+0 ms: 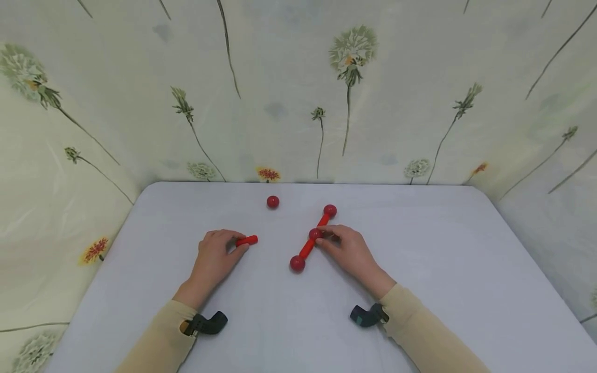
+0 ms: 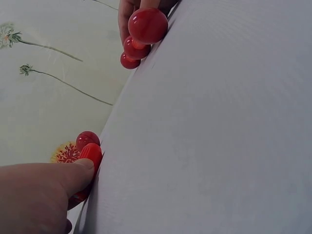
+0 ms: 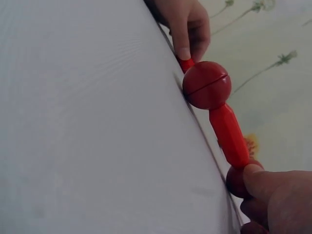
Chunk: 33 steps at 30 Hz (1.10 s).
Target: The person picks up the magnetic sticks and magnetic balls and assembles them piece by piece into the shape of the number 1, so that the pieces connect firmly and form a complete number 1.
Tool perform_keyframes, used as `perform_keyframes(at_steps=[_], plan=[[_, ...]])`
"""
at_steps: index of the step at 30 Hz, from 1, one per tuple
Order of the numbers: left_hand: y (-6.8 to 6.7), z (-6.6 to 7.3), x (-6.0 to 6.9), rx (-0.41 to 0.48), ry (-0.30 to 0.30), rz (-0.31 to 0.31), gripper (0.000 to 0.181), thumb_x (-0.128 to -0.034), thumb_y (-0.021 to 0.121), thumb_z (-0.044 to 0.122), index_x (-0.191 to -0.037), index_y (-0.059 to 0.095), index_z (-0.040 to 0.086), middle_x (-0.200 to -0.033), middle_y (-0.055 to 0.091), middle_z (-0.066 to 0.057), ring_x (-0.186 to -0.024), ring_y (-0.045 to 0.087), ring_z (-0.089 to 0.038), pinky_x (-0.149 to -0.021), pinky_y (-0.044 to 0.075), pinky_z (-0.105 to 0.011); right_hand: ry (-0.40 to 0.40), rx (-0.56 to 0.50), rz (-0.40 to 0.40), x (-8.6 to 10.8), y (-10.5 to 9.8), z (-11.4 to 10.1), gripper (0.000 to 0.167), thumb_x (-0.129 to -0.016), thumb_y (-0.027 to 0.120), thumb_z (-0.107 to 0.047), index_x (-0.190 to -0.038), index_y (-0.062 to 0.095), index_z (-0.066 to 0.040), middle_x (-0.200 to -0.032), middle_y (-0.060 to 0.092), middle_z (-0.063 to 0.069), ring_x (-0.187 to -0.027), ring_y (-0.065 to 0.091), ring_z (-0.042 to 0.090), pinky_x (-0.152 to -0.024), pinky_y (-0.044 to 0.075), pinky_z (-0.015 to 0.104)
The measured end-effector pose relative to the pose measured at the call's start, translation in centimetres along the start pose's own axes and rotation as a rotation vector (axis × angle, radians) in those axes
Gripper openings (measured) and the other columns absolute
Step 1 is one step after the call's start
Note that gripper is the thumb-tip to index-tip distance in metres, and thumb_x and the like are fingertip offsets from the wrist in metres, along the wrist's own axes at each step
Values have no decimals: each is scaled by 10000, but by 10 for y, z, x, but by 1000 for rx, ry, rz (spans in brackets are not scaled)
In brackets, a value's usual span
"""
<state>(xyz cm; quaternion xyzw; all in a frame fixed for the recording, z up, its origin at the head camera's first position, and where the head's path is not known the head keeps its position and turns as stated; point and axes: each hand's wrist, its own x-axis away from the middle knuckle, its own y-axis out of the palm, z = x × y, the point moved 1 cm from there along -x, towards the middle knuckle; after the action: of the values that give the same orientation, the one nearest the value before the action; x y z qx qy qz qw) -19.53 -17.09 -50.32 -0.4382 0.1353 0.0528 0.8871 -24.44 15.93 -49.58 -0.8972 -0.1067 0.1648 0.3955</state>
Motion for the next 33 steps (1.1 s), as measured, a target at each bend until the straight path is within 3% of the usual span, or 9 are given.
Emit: perform_keyframes(at_steps=[12, 20, 27, 33], plan=[[2, -1, 1, -3, -10, 0, 327, -888, 752, 287, -1167, 716, 122, -1038, 684, -37, -1049, 526, -271, -903, 386, -496, 13, 0, 7, -7, -1, 8, 339, -897, 749, -286, -1217, 692, -190, -1084, 678, -57, -964, 604, 152, -849, 513, 379], [1, 2, 3, 1, -41, 1, 269, -878, 758, 309, -1080, 746, 131, -988, 637, -30, -925, 514, -230, -789, 393, -411, 29, -7, 7, -7, -2, 8, 345, -900, 744, -295, -1224, 692, -188, -1089, 678, -55, -974, 608, 155, -850, 514, 378], [0, 12, 9, 45, -9, 32, 244, -867, 760, 288, -1050, 746, 127, -869, 605, 25, -831, 512, -187, -710, 395, -362, 35, -11, 5, -7, -1, 8, 350, -903, 741, -298, -1231, 686, -189, -1098, 675, -53, -982, 605, 157, -855, 514, 378], [0, 20, 18, 91, -15, 26, 223, -867, 752, 278, -1040, 742, 138, -856, 587, 59, -768, 512, -145, -644, 439, -323, 31, -21, 5, -7, 0, 7, 350, -902, 742, -296, -1232, 685, -194, -1100, 675, -61, -984, 607, 152, -858, 513, 377]])
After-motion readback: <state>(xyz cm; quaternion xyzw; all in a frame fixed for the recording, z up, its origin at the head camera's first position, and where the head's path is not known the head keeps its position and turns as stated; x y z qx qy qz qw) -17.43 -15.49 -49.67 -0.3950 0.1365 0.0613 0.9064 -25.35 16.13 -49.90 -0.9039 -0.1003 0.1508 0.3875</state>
